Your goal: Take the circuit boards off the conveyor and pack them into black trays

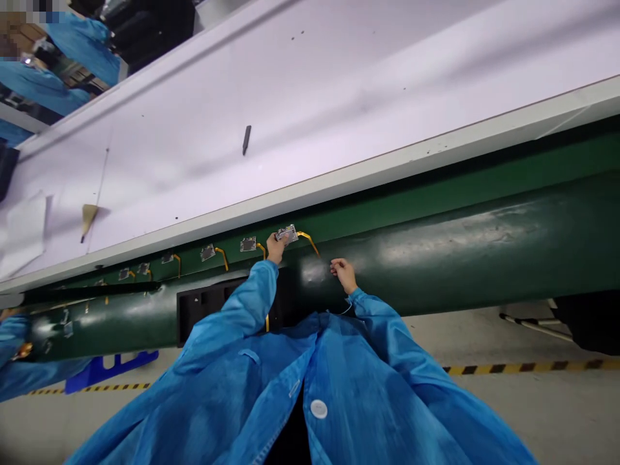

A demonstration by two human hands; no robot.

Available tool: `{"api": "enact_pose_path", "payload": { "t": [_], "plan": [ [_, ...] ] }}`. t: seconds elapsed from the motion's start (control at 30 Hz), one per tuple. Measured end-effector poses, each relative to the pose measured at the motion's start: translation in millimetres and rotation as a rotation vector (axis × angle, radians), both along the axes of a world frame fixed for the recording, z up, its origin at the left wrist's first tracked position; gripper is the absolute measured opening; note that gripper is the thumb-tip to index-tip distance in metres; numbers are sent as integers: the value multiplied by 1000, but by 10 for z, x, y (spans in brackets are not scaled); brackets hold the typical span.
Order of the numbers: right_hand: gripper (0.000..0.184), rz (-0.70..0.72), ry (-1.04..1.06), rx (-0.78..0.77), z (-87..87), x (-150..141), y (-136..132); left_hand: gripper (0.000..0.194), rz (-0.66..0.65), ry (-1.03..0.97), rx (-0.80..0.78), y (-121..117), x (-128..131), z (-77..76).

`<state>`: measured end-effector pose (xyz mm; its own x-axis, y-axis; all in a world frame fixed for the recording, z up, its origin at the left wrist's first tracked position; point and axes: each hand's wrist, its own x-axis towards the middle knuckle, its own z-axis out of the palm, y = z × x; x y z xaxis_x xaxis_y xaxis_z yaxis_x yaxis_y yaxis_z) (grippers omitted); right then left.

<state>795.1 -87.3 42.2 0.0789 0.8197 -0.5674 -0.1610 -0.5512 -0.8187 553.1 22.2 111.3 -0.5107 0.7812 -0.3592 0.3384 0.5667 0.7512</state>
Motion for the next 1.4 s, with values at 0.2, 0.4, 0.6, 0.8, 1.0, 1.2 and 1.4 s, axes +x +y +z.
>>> {"api": "enact_pose_path", "payload": {
  "t": [0.2,0.4,0.6,0.8,1.0,1.2,1.4],
  "plan": [
    [29,189,-102,457,625,-405,-48,28,13,-170,171,-1155,101,276],
    [30,285,-29,479,1035,-567,-359,34,6,-184,220,-1943,148,580],
    [44,287,119,339,1101,-478,-607,42,-7,-227,284,-2320,254,714],
    [45,341,182,293,1164,-416,-699,45,7,-221,412,-2512,441,775],
    [51,393,195,266,1138,-562,-795,39,47,-215,455,-2681,430,803],
    [55,447,257,146,1051,-791,-853,53,145,-364,446,-2830,350,708],
    [55,575,367,78,1012,-1009,-888,52,262,-392,423,-2878,9,647]
  ]
}}
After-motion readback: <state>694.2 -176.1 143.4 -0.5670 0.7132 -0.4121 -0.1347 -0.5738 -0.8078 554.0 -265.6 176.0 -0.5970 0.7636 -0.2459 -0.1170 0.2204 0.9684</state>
